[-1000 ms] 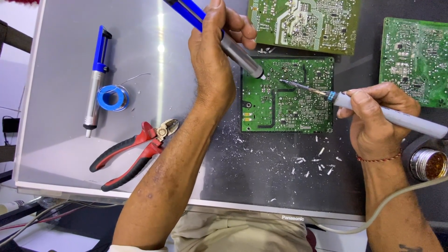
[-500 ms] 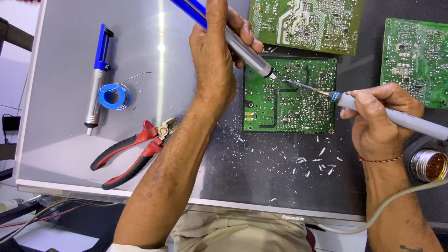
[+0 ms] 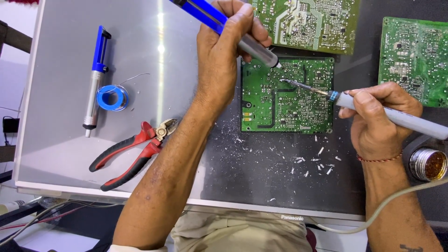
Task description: The person uses a soldering iron and a desoldering pump to remove components from a green circuit board. They repeatedly heat solder joints and use the pump to extract molten solder, occasionally repositioning the board on the work surface.
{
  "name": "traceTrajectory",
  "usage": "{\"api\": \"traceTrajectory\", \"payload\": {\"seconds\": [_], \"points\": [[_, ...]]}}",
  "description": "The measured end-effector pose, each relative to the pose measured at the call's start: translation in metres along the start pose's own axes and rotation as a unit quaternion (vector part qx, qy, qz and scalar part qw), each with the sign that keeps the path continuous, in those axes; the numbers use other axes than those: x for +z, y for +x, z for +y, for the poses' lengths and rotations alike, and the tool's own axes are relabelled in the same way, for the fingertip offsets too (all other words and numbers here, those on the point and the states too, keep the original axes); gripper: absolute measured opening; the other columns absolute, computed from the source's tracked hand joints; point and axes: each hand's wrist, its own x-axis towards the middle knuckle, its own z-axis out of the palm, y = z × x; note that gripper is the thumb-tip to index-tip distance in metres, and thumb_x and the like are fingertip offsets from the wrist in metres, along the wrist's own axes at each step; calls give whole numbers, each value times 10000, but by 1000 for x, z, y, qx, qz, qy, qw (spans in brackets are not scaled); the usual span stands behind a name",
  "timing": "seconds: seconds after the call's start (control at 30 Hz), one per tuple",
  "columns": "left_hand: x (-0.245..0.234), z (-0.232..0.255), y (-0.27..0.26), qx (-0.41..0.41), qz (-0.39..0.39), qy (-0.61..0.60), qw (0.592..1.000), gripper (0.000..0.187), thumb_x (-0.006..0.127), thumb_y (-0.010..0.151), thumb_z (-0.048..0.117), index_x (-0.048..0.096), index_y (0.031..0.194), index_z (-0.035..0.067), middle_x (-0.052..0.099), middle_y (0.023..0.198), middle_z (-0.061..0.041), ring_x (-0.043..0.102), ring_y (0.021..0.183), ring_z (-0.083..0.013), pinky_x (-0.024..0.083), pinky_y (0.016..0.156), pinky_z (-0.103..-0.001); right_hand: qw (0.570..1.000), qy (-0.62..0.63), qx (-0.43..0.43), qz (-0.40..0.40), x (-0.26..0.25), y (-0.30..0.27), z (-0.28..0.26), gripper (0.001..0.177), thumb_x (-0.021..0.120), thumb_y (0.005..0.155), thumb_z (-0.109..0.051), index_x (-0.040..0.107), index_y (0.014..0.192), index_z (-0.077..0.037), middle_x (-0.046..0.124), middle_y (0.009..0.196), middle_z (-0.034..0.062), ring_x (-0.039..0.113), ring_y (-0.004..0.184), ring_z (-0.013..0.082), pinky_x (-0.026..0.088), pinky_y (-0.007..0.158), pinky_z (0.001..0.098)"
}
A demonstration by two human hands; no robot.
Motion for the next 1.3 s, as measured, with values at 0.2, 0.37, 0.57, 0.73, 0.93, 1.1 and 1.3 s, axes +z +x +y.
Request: {"api": "traceTrajectory", "payload": {"seconds": [0.2, 0.37, 0.57, 0.73, 0.93, 1.1, 1.3], "points": [[7, 4, -3, 1, -33, 19, 999, 191, 494, 950, 314, 513, 927, 125, 652, 724, -25, 689, 639, -147, 495, 474, -215, 1000, -6, -3, -3, 0, 0, -1, 91, 619, 943, -78, 599, 887, -9, 656, 849, 175, 629, 608, 181, 550, 616, 259], [8, -1, -5, 9, -40, -3, 999, 186, 524, 951, 292, 511, 953, 107, 632, 732, -41, 676, 654, -152, 590, 493, -255, 1000, -17, 8, 15, 2, -1, -2, 84, 608, 919, -72, 607, 872, -2, 648, 822, 173, 616, 586, 184, 528, 600, 259], [10, -4, -5, 21, -43, -11, 999, 141, 529, 950, 247, 501, 934, 109, 607, 724, -33, 652, 666, -147, 612, 570, -273, 1000, -13, -3, 1, 1, -1, 0, 114, 614, 947, -99, 606, 898, 4, 642, 820, 171, 621, 595, 189, 530, 578, 259], [11, -5, -4, 25, -43, -10, 999, 136, 528, 947, 231, 506, 922, 99, 602, 715, -35, 649, 661, -151, 605, 581, -274, 1000, -5, 3, 9, 1, -1, 1, 114, 621, 931, -106, 600, 875, -8, 648, 820, 175, 612, 584, 178, 524, 591, 247], [12, -4, -6, 23, -45, 11, 999, 145, 519, 951, 255, 500, 930, 113, 614, 722, -25, 657, 661, -138, 619, 577, -271, 1000, -15, 1, -1, 1, -1, 0, 99, 609, 950, -82, 604, 894, -1, 646, 822, 173, 628, 608, 182, 546, 621, 261], [15, -5, -7, 26, -43, 22, 998, 180, 517, 945, 289, 508, 918, 112, 615, 698, -21, 643, 637, -121, 604, 528, -250, 1000, -11, 9, 4, 2, -1, -1, 103, 610, 940, -91, 609, 882, -6, 632, 785, 160, 612, 584, 178, 531, 603, 254], [15, -5, -7, 34, -54, 30, 998, 185, 493, 964, 298, 511, 928, 117, 620, 719, -15, 654, 661, -123, 617, 565, -244, 1000, -1, 12, 2, 2, -1, -3, 89, 609, 948, -64, 602, 880, -6, 649, 836, 163, 622, 593, 182, 553, 588, 271]]}}
